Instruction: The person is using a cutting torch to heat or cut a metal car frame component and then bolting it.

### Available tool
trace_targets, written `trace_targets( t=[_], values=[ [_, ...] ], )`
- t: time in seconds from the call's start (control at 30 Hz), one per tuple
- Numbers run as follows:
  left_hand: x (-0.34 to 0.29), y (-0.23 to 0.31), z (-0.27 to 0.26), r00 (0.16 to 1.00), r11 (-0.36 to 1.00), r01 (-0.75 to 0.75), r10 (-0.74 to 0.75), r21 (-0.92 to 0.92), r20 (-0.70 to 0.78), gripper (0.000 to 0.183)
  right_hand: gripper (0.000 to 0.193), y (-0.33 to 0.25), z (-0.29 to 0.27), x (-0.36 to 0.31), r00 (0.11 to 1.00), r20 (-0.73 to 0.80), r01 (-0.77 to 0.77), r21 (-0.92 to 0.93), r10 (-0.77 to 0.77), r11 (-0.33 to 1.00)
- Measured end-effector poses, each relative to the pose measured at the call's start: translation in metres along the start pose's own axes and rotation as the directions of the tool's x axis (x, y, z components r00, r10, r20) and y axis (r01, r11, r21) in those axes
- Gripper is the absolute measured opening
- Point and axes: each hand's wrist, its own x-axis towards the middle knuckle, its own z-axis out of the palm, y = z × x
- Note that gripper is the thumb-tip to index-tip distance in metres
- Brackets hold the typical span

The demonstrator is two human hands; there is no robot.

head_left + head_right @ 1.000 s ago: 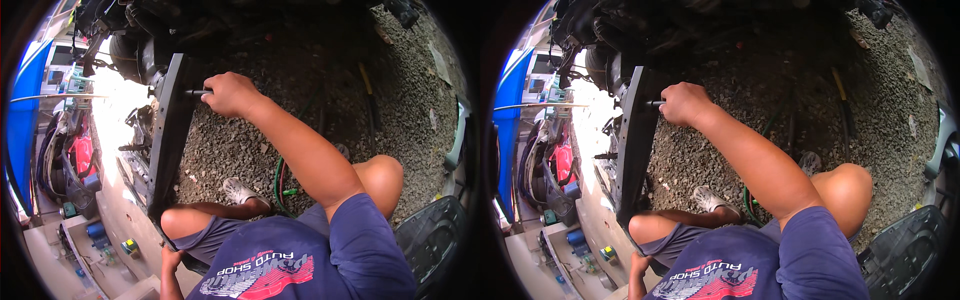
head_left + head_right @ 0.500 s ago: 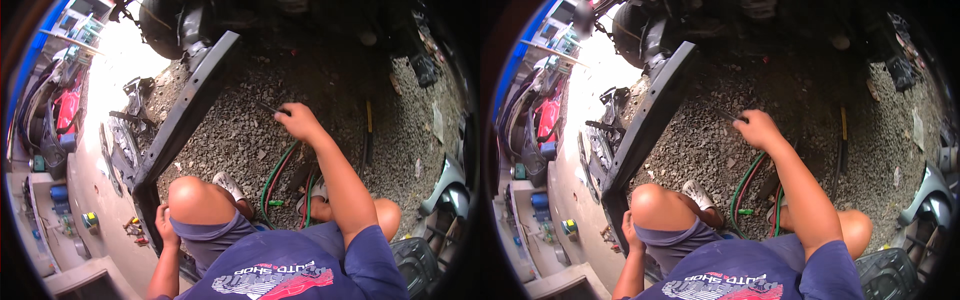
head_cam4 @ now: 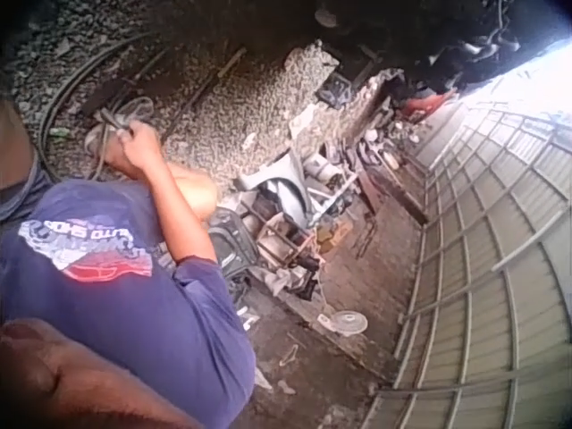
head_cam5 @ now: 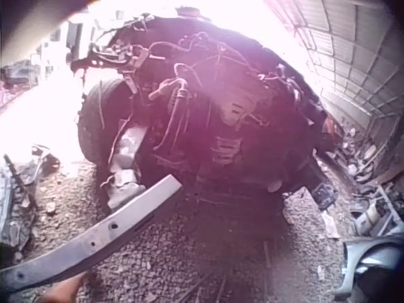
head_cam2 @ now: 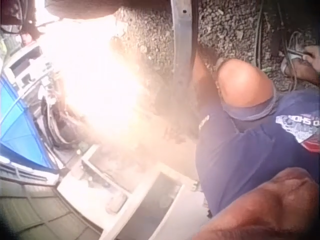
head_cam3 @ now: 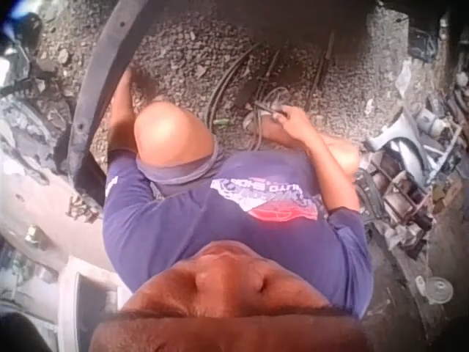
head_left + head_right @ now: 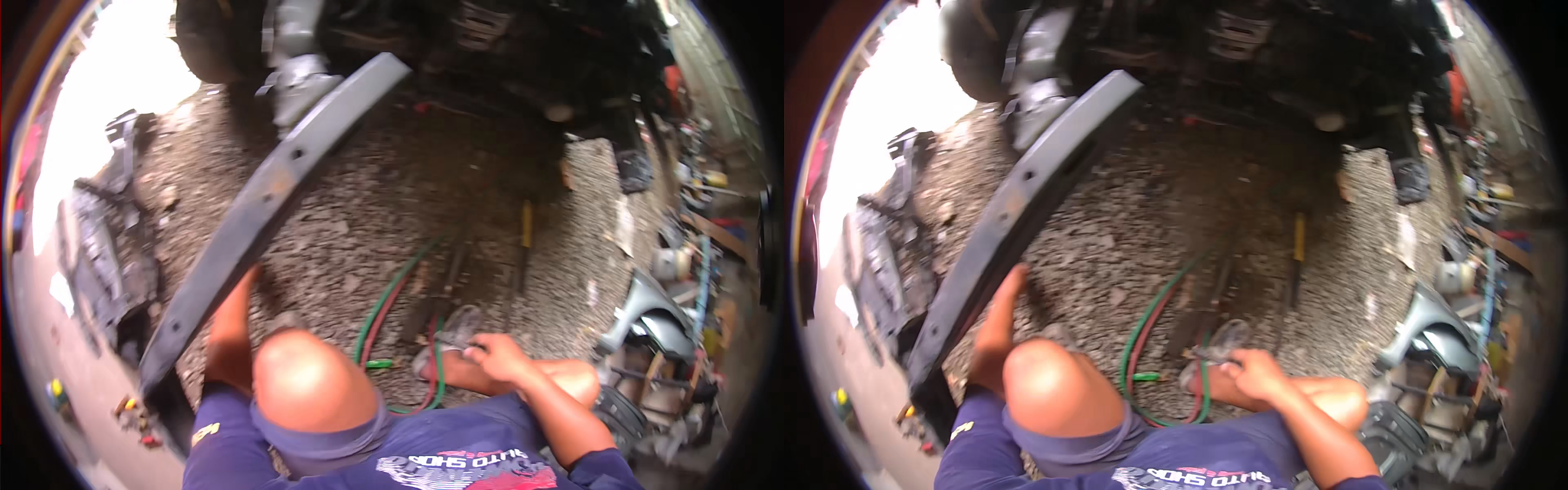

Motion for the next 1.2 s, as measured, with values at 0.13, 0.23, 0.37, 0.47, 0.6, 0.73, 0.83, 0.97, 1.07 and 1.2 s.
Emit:
trace_targets(
  t=[0.13,0.23,0.37,0.47,0.6,0.73,0.83,0.97,1.07,1.2],
  values=[
    [0.005,-0.008,0.011,0.993,0.965,0.021,0.011,-0.263,0.118,0.034,0.039,0.005,0.031,-0.011,0.988,0.129,-0.088,-0.018,0.089,0.996],
    [0.005,-0.008,0.010,0.982,0.934,0.083,-0.016,-0.348,0.190,0.033,0.039,-0.017,0.033,-0.007,0.976,0.193,-0.113,0.041,0.103,0.993],
    [0.009,0.006,0.011,0.961,0.885,0.193,-0.082,-0.425,0.265,0.032,0.038,-0.025,0.042,0.012,0.993,0.120,-0.017,0.026,0.013,1.000],
    [0.012,0.007,0.000,0.937,0.843,0.296,-0.165,-0.450,0.308,0.032,0.036,-0.046,0.024,0.021,0.997,0.076,-0.016,0.116,0.007,0.993],
    [-0.051,0.011,-0.013,0.845,0.366,0.514,-0.063,-0.776,0.531,0.010,0.034,-0.077,0.012,0.029,0.997,0.012,0.078,0.140,-0.080,0.987],
    [-0.111,0.054,-0.056,0.765,0.084,0.644,-0.089,-0.760,0.638,0.010,0.036,-0.080,0.021,0.019,0.995,0.041,0.085,0.184,-0.094,0.979],
    [-0.125,0.055,-0.095,0.884,0.321,0.461,-0.084,-0.827,0.460,0.011,0.034,-0.088,0.036,0.009,0.976,0.102,0.180,0.138,-0.194,0.974],
    [-0.146,0.057,-0.134,0.979,0.594,0.170,-0.007,-0.786,0.206,0.012,0.031,-0.110,0.019,-0.013,0.953,0.143,0.262,0.049,-0.266,0.964],
    [-0.158,0.054,-0.165,0.995,0.754,-0.061,0.097,-0.654,0.019,0.013,0.028,-0.128,-0.010,-0.030,0.925,0.002,0.379,0.055,-0.380,0.924],
    [-0.186,0.044,-0.217,0.948,0.878,-0.315,0.268,-0.361,-0.173,0.015,0.031,-0.132,-0.037,-0.041,0.858,-0.202,0.510,0.224,-0.473,0.830]
  ],
)
